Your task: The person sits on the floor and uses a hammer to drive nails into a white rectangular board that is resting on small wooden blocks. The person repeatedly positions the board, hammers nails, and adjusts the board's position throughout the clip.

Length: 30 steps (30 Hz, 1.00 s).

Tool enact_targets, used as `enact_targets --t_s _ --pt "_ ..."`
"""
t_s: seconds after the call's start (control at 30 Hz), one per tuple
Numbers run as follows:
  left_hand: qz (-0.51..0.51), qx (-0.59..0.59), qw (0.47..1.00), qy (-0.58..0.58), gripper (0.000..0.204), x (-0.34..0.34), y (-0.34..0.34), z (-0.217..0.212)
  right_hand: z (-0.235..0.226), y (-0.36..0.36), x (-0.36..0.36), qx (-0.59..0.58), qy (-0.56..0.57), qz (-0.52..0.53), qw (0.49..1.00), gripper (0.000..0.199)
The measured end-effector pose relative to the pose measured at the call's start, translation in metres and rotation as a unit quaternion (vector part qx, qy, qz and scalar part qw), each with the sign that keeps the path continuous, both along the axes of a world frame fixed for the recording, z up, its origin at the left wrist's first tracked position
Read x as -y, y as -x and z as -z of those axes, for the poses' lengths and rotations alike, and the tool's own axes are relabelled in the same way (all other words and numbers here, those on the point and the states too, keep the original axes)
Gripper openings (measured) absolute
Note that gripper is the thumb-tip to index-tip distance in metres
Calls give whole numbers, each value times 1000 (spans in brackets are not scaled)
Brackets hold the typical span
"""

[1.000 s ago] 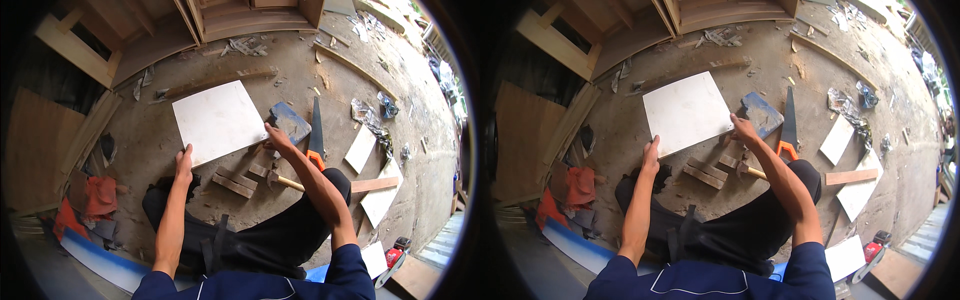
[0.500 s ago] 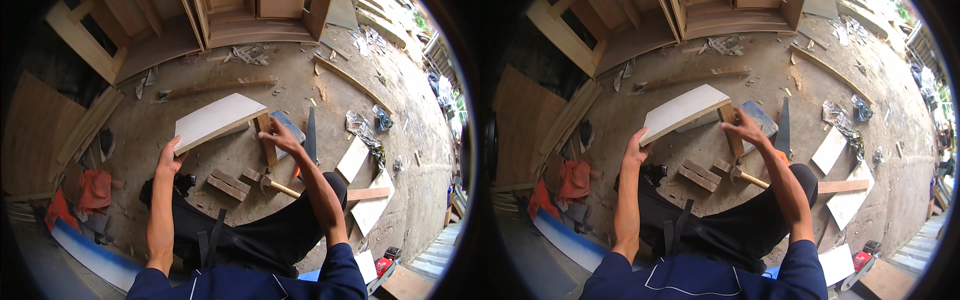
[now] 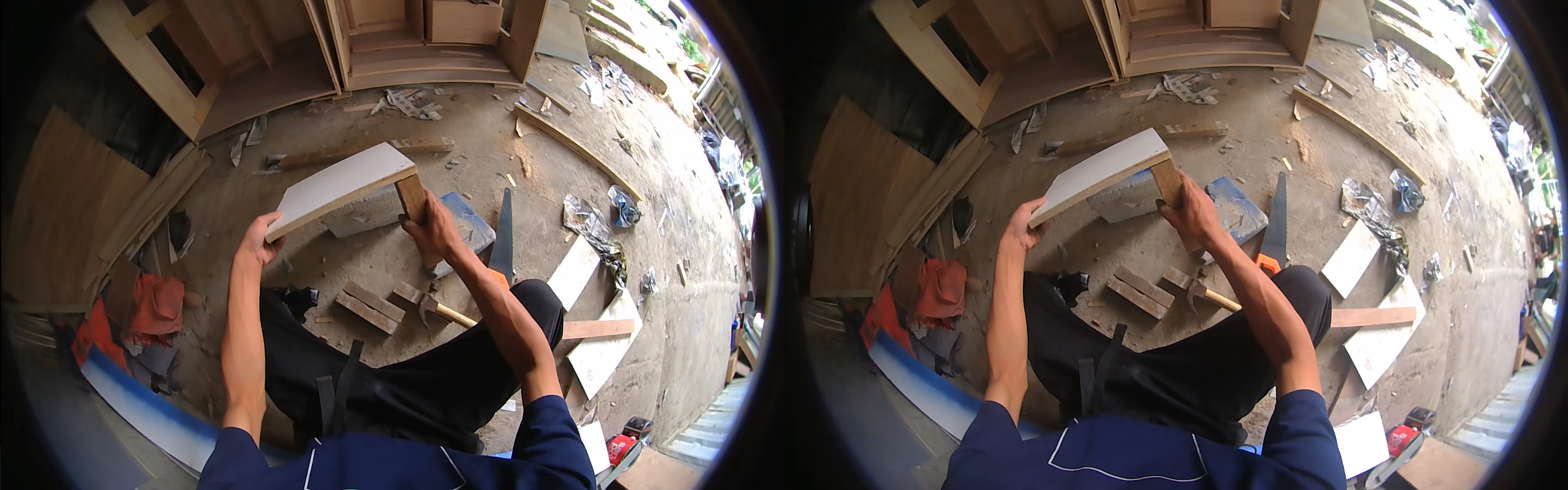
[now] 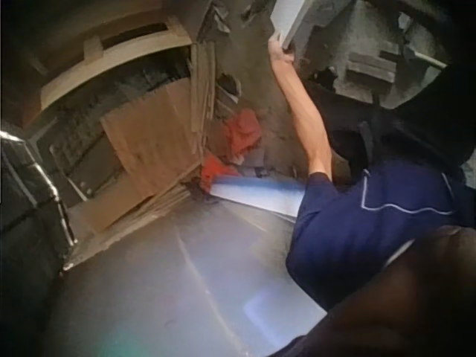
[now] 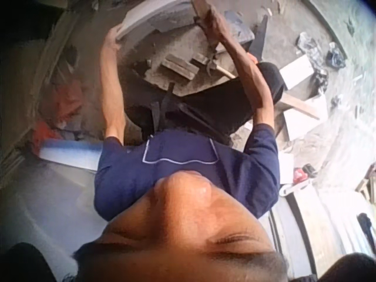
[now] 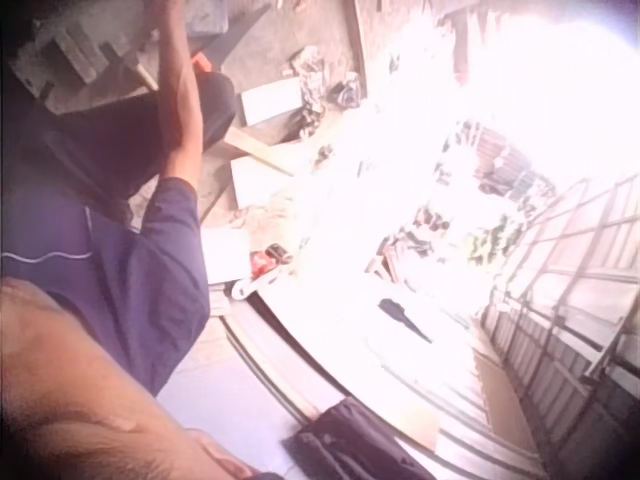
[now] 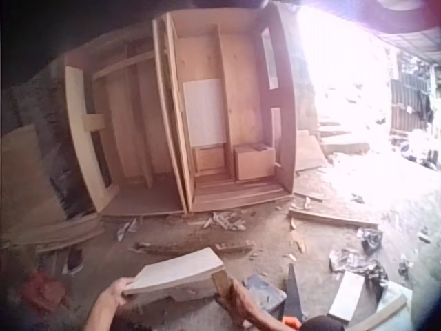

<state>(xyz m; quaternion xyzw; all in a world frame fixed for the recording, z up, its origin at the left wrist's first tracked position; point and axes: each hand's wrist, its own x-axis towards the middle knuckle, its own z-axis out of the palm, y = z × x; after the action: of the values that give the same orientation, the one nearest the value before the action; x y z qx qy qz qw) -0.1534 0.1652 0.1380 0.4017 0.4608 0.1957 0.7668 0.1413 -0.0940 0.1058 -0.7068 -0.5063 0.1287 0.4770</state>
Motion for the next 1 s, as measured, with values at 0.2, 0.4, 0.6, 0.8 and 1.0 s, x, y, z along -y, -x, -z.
enact_targets --t_s 0.2,0.4,0.6,0.8,1.0 --pt "12 -21 999 -31 26 -2 -24 -8 6 -2 -1 -6 16 41 999 74" --pt "-27 47 993 -102 34 27 -26 -6 -10 -14 -5 69 97 65 991 78" --pt "-171 124 935 -284 43 76 -63 11 24 -33 -12 -180 184 97 961 66" --pt "-234 123 915 -306 55 146 -103 9 -14 3 -23 -519 0 -101 849 59" --pt "-137 184 895 -383 64 205 -127 29 -36 9 -17 -601 -136 -37 787 45"
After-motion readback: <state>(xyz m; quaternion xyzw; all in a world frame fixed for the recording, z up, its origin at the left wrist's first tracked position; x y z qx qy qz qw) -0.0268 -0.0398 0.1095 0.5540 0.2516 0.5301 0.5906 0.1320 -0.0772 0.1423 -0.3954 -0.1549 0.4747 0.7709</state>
